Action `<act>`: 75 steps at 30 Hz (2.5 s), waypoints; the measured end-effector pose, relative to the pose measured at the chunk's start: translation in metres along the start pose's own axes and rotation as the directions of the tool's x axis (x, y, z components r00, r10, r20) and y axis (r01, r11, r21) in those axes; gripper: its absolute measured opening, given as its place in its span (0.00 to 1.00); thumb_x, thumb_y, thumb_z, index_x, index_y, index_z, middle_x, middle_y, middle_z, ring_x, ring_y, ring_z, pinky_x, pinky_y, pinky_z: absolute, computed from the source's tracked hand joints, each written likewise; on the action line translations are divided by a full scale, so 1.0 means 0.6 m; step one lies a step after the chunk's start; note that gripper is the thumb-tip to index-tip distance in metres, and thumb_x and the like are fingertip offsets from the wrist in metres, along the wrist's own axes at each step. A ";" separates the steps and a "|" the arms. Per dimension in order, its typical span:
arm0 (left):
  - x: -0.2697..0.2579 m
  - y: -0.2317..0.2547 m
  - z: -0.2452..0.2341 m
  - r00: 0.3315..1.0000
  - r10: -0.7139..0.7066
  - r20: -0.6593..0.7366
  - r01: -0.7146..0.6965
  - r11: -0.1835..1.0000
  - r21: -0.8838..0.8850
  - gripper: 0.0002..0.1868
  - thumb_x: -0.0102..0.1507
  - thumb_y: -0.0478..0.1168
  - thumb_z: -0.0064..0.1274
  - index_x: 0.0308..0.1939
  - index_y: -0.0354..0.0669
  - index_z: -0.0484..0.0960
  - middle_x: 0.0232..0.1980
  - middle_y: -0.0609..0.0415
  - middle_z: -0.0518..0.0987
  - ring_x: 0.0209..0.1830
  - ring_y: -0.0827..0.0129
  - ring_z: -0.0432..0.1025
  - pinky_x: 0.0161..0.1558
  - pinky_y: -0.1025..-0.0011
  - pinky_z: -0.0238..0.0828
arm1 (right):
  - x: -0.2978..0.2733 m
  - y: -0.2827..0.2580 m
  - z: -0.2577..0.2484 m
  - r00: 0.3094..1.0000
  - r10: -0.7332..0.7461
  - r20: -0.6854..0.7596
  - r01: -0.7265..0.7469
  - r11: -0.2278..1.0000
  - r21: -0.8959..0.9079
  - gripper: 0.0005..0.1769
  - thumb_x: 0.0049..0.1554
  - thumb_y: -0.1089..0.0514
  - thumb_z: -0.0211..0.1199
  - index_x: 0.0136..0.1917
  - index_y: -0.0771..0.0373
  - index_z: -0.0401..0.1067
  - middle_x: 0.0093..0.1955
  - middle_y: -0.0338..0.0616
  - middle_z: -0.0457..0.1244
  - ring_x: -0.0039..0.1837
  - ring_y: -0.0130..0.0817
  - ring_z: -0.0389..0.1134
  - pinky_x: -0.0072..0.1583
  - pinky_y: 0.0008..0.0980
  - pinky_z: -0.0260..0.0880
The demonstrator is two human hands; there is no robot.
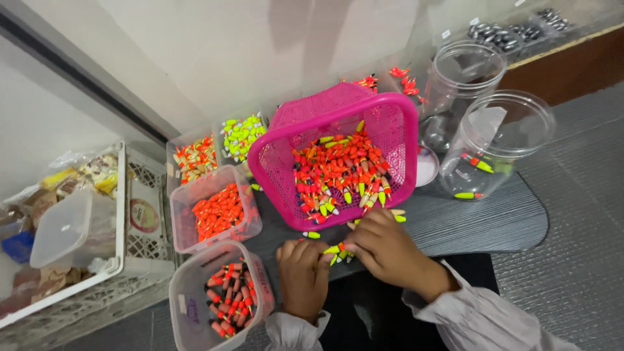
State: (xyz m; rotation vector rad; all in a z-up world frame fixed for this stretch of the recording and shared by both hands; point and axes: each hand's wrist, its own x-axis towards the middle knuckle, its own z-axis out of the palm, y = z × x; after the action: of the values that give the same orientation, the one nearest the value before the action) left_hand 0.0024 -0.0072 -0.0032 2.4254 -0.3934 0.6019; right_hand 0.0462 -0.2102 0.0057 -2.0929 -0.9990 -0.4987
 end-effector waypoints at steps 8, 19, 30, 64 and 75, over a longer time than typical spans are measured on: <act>0.001 0.005 0.002 0.991 -0.130 0.034 0.132 0.987 -0.087 0.22 0.67 0.58 0.38 0.38 0.52 0.83 0.33 0.64 0.80 0.39 0.65 0.71 0.44 0.61 0.58 | -0.085 0.018 -0.235 0.864 0.116 -0.489 -0.403 0.741 -0.537 0.14 0.68 0.51 0.64 0.43 0.59 0.77 0.42 0.46 0.66 0.46 0.51 0.63 0.55 0.49 0.58; 0.013 0.019 -0.011 0.984 -0.160 0.073 0.163 0.985 -0.047 0.27 0.68 0.63 0.32 0.35 0.52 0.81 0.30 0.63 0.78 0.35 0.63 0.70 0.41 0.60 0.57 | 0.019 0.000 -0.154 0.945 0.145 -0.294 -0.268 0.858 -0.438 0.09 0.61 0.52 0.65 0.45 0.59 0.75 0.46 0.42 0.69 0.49 0.43 0.66 0.58 0.45 0.61; 0.010 0.014 -0.006 0.985 -0.160 0.066 0.161 0.987 -0.010 0.20 0.66 0.58 0.40 0.35 0.53 0.81 0.30 0.64 0.79 0.36 0.63 0.70 0.41 0.60 0.58 | 0.094 0.099 0.020 0.794 0.608 -0.013 -0.541 0.696 -0.473 0.15 0.56 0.48 0.58 0.48 0.61 0.71 0.48 0.53 0.66 0.50 0.56 0.69 0.44 0.57 0.69; 0.000 0.003 0.000 0.995 0.098 -0.003 -0.098 0.995 -0.021 0.14 0.64 0.58 0.53 0.35 0.55 0.79 0.32 0.69 0.79 0.35 0.67 0.68 0.42 0.64 0.55 | -0.043 -0.005 0.041 0.991 0.132 0.033 -0.136 0.970 0.203 0.13 0.62 0.62 0.55 0.59 0.58 0.71 0.42 0.41 0.65 0.44 0.37 0.65 0.47 0.36 0.65; -0.009 -0.011 0.010 0.994 0.113 -0.007 -0.114 0.993 -0.036 0.11 0.64 0.54 0.56 0.36 0.55 0.81 0.31 0.67 0.77 0.36 0.66 0.68 0.43 0.64 0.55 | -0.040 -0.004 0.040 0.984 0.142 0.107 -0.159 0.973 0.169 0.13 0.61 0.63 0.55 0.59 0.58 0.71 0.43 0.42 0.65 0.45 0.39 0.66 0.48 0.37 0.66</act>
State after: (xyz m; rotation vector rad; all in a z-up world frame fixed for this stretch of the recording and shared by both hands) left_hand 0.0026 -0.0054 -0.0134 2.3778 -0.5385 0.6442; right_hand 0.0300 -0.2026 -0.0234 -2.0278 -0.8939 -0.2271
